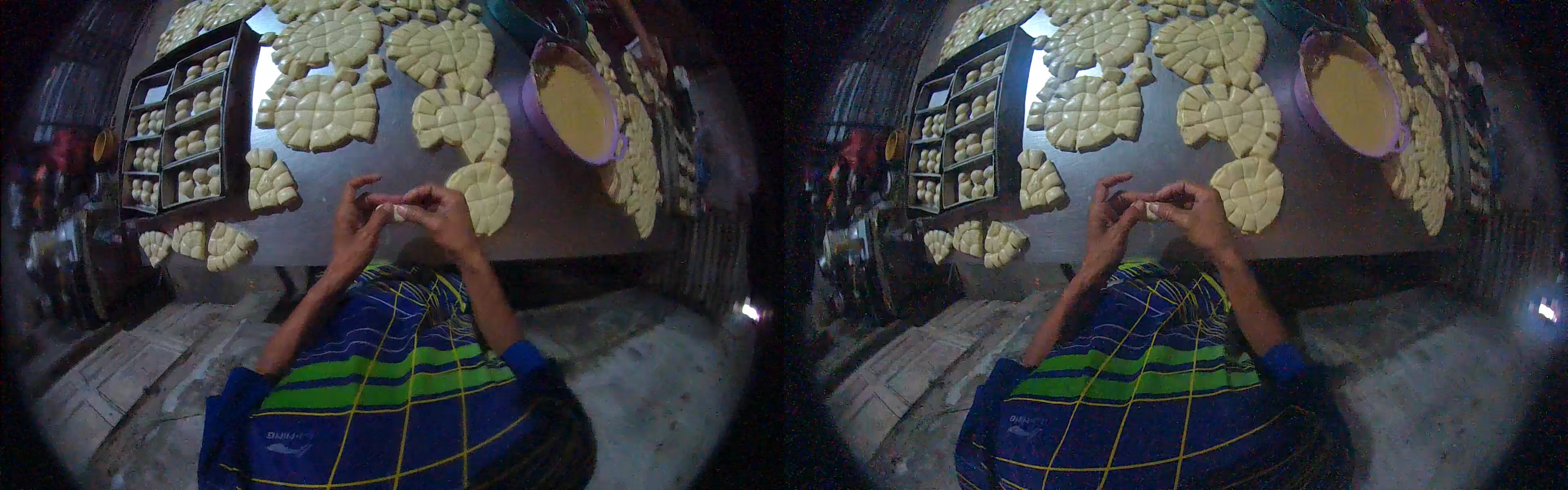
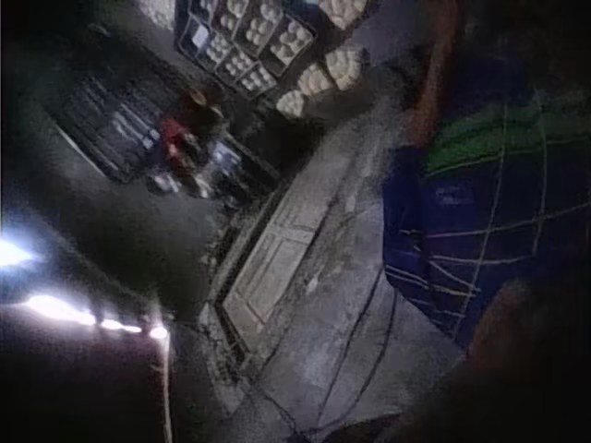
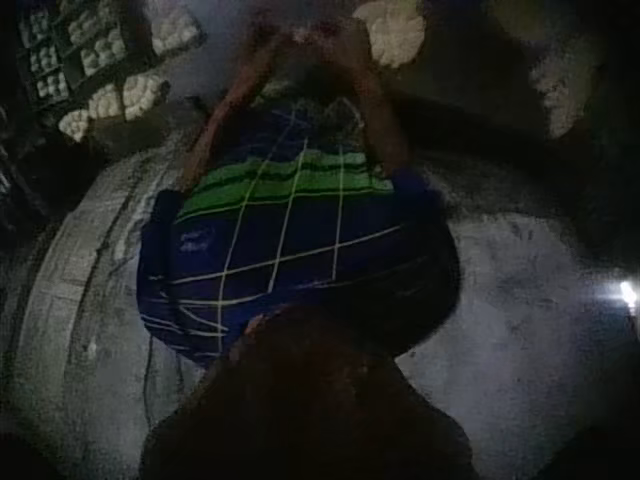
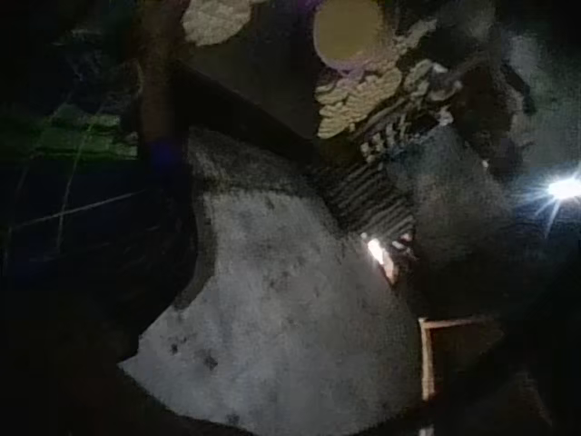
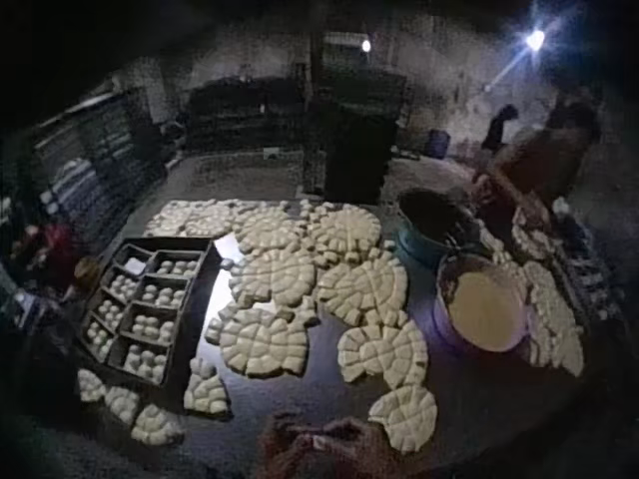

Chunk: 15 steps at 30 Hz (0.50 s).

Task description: The person prepares pieces of dough by adding a dark filling from a bowl, rolling them into spheres by hand, and arranging them into metal baking tins.

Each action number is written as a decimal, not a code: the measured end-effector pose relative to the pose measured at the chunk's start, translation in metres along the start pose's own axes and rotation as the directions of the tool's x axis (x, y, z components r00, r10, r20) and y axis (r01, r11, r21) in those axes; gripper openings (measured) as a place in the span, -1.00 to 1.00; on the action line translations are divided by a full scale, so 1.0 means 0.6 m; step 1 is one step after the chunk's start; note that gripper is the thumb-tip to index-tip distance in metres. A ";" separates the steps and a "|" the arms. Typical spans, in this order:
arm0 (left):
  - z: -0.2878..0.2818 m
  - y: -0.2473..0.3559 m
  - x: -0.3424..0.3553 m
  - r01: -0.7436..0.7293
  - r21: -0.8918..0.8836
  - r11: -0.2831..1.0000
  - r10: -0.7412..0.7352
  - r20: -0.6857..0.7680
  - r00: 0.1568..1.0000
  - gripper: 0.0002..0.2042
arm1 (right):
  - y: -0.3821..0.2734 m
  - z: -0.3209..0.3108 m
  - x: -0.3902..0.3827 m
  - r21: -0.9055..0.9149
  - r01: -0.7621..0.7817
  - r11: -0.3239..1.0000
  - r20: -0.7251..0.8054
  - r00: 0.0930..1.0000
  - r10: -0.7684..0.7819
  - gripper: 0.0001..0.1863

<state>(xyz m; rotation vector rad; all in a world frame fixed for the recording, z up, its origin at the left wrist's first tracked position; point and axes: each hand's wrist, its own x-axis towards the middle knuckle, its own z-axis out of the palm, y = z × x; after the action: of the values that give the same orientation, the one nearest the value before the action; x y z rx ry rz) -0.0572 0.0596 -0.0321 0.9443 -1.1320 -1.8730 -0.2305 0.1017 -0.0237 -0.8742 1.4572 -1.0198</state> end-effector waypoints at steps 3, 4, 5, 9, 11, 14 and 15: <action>-0.005 0.006 -0.006 0.005 -0.022 1.000 -0.004 0.075 0.997 -0.46 | 0.020 -0.018 0.021 0.208 -0.099 0.973 0.173 0.983 0.063 -0.50; -0.009 0.007 -0.007 0.003 -0.032 0.999 0.001 0.098 0.995 -0.45 | 0.017 -0.022 0.026 0.182 -0.122 0.976 0.227 0.971 0.078 -0.45; -0.015 0.009 -0.009 -0.003 0.002 1.000 0.003 0.113 0.994 -0.43 | 0.014 -0.020 0.031 0.159 -0.142 0.977 0.287 0.954 0.092 -0.40; -0.034 0.020 -0.006 -0.012 -0.020 1.000 0.015 0.181 0.983 -0.35 | 0.016 -0.004 0.040 0.177 -0.086 0.980 0.320 0.947 0.025 -0.47; -0.043 0.024 -0.001 -0.003 -0.067 0.998 0.017 0.214 0.977 -0.34 | 0.029 0.002 0.047 0.219 -0.030 0.975 0.342 0.938 -0.048 -0.51; -0.070 0.024 0.004 0.013 -0.074 0.997 0.006 0.254 0.967 -0.36 | 0.036 0.016 0.049 0.156 -0.007 0.988 0.375 0.925 -0.053 -0.61; -0.078 0.024 0.004 0.010 -0.083 0.996 0.012 0.259 0.966 -0.35 | 0.036 0.022 0.050 0.154 0.028 0.988 0.364 0.928 -0.083 -0.63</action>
<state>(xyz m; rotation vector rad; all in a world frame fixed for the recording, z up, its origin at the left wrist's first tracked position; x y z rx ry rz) -0.0148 0.0352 -0.0353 0.6645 -1.1931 -2.0704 -0.2212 0.0799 -0.0551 -0.9465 1.0319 -0.9315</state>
